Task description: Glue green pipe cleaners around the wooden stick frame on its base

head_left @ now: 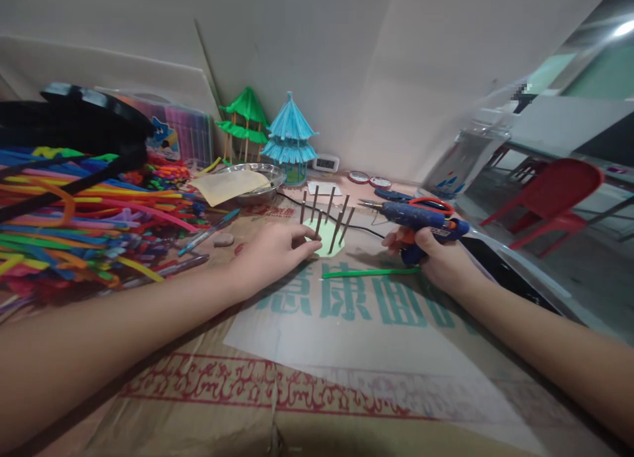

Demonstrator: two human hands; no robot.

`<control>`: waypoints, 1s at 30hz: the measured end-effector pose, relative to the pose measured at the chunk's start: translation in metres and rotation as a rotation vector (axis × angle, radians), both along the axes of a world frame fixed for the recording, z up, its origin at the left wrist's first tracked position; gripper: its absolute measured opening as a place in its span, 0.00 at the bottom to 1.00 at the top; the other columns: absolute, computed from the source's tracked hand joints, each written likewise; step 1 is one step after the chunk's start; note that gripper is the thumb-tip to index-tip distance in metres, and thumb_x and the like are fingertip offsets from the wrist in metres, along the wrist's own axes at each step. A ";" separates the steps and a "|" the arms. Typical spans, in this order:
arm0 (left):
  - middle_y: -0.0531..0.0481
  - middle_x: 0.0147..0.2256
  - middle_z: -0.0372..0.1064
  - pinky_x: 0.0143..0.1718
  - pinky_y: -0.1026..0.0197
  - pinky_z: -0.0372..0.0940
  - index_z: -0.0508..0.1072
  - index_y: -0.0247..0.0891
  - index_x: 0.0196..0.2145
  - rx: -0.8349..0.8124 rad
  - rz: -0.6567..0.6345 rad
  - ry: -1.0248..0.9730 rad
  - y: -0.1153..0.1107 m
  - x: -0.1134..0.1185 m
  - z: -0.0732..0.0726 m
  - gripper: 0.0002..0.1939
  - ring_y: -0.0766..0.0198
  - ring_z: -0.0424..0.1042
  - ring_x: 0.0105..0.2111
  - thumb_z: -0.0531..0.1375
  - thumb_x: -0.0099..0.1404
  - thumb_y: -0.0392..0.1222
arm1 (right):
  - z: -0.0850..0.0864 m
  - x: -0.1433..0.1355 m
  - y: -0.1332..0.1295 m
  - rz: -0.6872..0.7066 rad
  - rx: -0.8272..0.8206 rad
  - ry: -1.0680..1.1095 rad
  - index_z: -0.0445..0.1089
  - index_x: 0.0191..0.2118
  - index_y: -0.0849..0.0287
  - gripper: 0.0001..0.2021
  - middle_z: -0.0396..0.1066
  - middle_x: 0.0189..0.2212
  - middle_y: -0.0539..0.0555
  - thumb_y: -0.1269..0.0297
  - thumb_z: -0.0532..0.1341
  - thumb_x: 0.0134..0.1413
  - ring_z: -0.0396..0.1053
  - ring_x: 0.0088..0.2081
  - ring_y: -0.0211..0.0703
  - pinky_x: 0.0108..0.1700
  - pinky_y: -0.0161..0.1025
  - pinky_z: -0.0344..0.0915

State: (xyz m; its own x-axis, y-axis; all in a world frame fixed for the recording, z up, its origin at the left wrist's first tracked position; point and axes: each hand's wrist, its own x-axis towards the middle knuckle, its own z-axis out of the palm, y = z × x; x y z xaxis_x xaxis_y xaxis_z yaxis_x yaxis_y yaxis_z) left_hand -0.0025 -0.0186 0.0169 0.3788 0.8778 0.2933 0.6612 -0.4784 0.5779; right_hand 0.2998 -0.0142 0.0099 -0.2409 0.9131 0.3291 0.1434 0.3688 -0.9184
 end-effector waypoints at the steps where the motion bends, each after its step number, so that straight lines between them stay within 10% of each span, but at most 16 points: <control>1: 0.48 0.38 0.80 0.35 0.60 0.63 0.80 0.38 0.39 0.026 -0.008 0.023 0.000 0.000 0.000 0.13 0.59 0.76 0.36 0.57 0.68 0.45 | 0.000 0.000 0.000 0.002 -0.001 -0.021 0.73 0.34 0.54 0.21 0.77 0.34 0.55 0.39 0.61 0.55 0.73 0.33 0.48 0.39 0.46 0.72; 12: 0.51 0.31 0.77 0.31 0.62 0.59 0.76 0.38 0.36 0.123 0.032 0.136 0.000 0.000 0.003 0.11 0.62 0.73 0.30 0.56 0.67 0.43 | 0.001 0.002 -0.003 0.017 -0.012 -0.055 0.74 0.35 0.52 0.18 0.77 0.34 0.53 0.41 0.61 0.57 0.73 0.34 0.46 0.39 0.44 0.70; 18: 0.54 0.23 0.68 0.25 0.61 0.56 0.70 0.38 0.44 0.349 0.189 0.313 -0.009 -0.010 0.029 0.14 0.61 0.68 0.21 0.56 0.67 0.50 | -0.001 0.003 -0.002 0.016 0.009 -0.113 0.76 0.35 0.54 0.22 0.77 0.35 0.54 0.39 0.59 0.58 0.72 0.34 0.46 0.38 0.43 0.70; 24: 0.46 0.47 0.76 0.51 0.50 0.62 0.74 0.40 0.49 0.765 -0.094 0.333 0.000 -0.016 0.046 0.13 0.54 0.70 0.49 0.52 0.72 0.39 | -0.003 0.006 -0.002 -0.010 0.008 -0.195 0.77 0.35 0.55 0.23 0.75 0.31 0.54 0.39 0.58 0.58 0.72 0.34 0.46 0.39 0.43 0.69; 30: 0.48 0.51 0.74 0.54 0.48 0.58 0.72 0.42 0.53 0.805 -0.204 0.419 0.012 -0.018 0.031 0.17 0.53 0.67 0.52 0.54 0.70 0.34 | -0.002 0.006 -0.002 0.021 0.012 -0.213 0.77 0.37 0.54 0.23 0.74 0.29 0.53 0.40 0.57 0.60 0.71 0.33 0.46 0.38 0.43 0.68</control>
